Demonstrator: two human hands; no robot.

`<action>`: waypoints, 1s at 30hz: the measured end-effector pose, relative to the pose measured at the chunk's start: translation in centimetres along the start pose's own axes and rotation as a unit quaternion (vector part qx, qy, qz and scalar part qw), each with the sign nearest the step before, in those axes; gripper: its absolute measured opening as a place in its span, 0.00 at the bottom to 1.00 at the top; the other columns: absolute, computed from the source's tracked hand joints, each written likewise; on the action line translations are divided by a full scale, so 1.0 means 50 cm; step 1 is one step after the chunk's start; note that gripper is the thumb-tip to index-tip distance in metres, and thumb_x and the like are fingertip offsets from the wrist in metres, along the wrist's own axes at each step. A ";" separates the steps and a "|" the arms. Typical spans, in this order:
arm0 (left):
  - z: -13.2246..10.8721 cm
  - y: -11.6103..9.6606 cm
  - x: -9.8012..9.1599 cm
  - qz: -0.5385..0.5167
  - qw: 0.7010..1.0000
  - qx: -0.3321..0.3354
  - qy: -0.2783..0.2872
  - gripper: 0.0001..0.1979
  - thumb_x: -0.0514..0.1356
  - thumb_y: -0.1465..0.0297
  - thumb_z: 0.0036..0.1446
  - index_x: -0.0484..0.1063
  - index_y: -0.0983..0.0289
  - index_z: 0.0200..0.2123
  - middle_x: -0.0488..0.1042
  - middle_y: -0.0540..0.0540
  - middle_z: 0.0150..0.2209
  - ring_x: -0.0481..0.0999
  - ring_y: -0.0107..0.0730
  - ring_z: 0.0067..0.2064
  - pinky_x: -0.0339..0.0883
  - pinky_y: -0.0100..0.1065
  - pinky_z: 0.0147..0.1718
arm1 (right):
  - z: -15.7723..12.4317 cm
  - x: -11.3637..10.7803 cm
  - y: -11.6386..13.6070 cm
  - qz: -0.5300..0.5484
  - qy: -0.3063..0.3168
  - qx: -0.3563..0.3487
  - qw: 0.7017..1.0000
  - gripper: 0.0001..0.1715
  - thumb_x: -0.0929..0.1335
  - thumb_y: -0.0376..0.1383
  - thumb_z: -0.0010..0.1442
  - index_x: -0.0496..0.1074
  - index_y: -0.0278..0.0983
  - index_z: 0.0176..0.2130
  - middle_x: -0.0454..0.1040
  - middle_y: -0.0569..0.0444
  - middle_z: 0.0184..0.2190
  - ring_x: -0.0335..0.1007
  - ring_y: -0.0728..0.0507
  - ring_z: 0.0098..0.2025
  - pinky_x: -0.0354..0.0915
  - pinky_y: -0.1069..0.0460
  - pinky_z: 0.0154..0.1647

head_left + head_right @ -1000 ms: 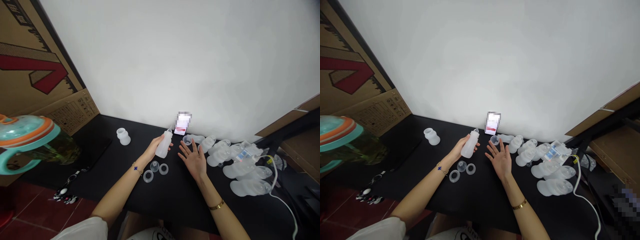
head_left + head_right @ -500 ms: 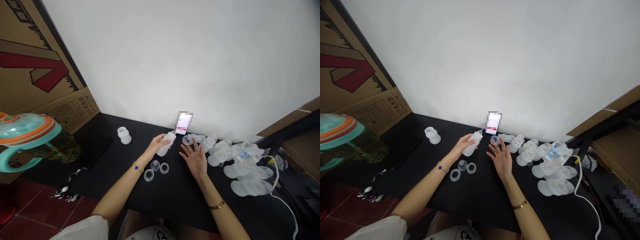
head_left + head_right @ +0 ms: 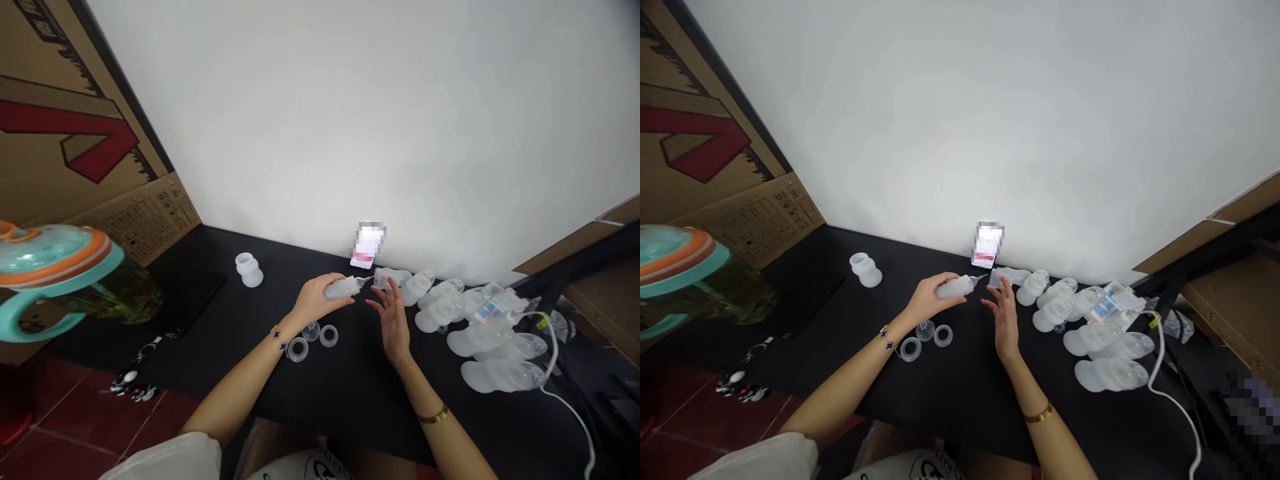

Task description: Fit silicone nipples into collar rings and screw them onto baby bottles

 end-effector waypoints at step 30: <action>-0.011 -0.021 0.019 0.299 0.947 0.096 0.063 0.23 0.69 0.57 0.53 0.74 0.55 0.52 0.79 0.50 0.51 0.79 0.39 0.50 0.71 0.35 0.49 | -0.011 0.018 -0.041 -0.064 0.104 0.009 0.992 0.27 0.60 0.55 0.69 0.70 0.51 0.61 0.65 0.54 0.65 0.62 0.34 0.63 0.69 0.38 0.56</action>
Point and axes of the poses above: each hand's wrist, its own z-axis towards the middle knuckle, its own x-axis out of the palm, y = z × x, the point moved 6 cm from there along z, towards the middle knuckle
